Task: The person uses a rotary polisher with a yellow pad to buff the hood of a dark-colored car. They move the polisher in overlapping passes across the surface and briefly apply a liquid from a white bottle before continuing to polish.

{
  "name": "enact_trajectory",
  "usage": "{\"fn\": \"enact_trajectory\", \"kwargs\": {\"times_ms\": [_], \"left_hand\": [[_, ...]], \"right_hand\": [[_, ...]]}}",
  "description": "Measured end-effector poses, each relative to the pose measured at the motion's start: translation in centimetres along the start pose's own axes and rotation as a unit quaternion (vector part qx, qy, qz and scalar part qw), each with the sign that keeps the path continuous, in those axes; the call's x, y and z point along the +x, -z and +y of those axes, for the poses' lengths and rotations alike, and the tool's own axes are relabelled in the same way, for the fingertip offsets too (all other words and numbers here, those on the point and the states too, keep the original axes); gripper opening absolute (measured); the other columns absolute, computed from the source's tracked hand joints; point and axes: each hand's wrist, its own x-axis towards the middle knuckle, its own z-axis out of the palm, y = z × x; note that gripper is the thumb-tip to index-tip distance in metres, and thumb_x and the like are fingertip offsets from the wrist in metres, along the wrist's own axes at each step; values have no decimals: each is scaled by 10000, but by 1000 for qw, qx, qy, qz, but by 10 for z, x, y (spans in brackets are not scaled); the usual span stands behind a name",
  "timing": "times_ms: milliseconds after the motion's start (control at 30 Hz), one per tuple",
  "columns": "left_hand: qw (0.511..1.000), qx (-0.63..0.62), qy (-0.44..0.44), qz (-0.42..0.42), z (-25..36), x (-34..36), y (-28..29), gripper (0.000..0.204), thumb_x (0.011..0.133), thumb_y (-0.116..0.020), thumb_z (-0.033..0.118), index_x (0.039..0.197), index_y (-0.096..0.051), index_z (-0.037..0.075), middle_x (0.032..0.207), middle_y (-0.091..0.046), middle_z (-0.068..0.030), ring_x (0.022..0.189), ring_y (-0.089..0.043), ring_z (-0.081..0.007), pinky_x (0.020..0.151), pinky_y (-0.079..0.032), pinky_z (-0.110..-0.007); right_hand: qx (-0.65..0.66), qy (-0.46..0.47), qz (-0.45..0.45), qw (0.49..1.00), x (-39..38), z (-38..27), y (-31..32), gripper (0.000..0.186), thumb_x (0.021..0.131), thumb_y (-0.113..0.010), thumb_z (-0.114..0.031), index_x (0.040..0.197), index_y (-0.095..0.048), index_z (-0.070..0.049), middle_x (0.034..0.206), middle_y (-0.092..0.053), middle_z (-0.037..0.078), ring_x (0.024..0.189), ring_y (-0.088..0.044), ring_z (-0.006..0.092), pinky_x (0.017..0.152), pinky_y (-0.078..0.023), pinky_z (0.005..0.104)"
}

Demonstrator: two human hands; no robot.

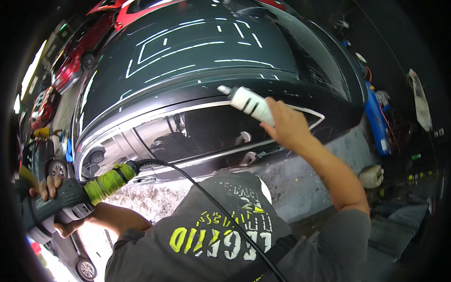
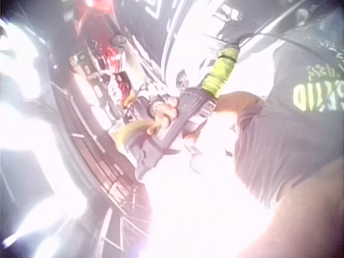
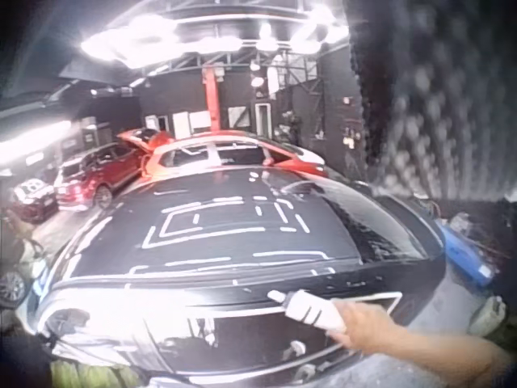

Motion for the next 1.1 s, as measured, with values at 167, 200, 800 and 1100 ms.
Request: {"fn": "enact_trajectory", "kwargs": {"times_ms": [167,200,800,1100], "left_hand": [[1000,1,20,-1,8,-3,-4,1170,650,-893,384,1603,-406,-89,1181,-482,-111,1063,-505,-244,1021,-392,-419],[1000,7,24,0,13,-5,-3,1171,649,-892,386,1603,-407,-90,1178,-481,-110,1057,-503,-242,1018,-394,-417],[996,75,-8,54,50,-47,-15,1152,713,-960,296,1637,-367,-53,1195,-500,-103,1042,-550,-233,1006,-449,-433],[972,170,-77,145,115,-113,-28,1269,654,-1047,291,1669,-342,2,1166,-527,-76,1011,-586,-236,954,-452,-438]], "right_hand": [[191,318,215,903,38,-123,1,779,861,-899,-366,1474,-576,-9,1134,-721,145,885,-731,310,753,-595,443],[193,372,221,880,42,-131,15,711,877,-880,-355,1434,-599,-12,1106,-726,137,891,-737,296,749,-594,430],[333,465,259,778,121,-248,32,825,864,-908,-373,1511,-558,-2,1204,-754,163,985,-769,341,790,-622,447],[34,240,-10,970,143,-80,-13,746,974,-818,-334,1556,-465,-28,1263,-700,245,1089,-741,462,881,-605,542]]}}
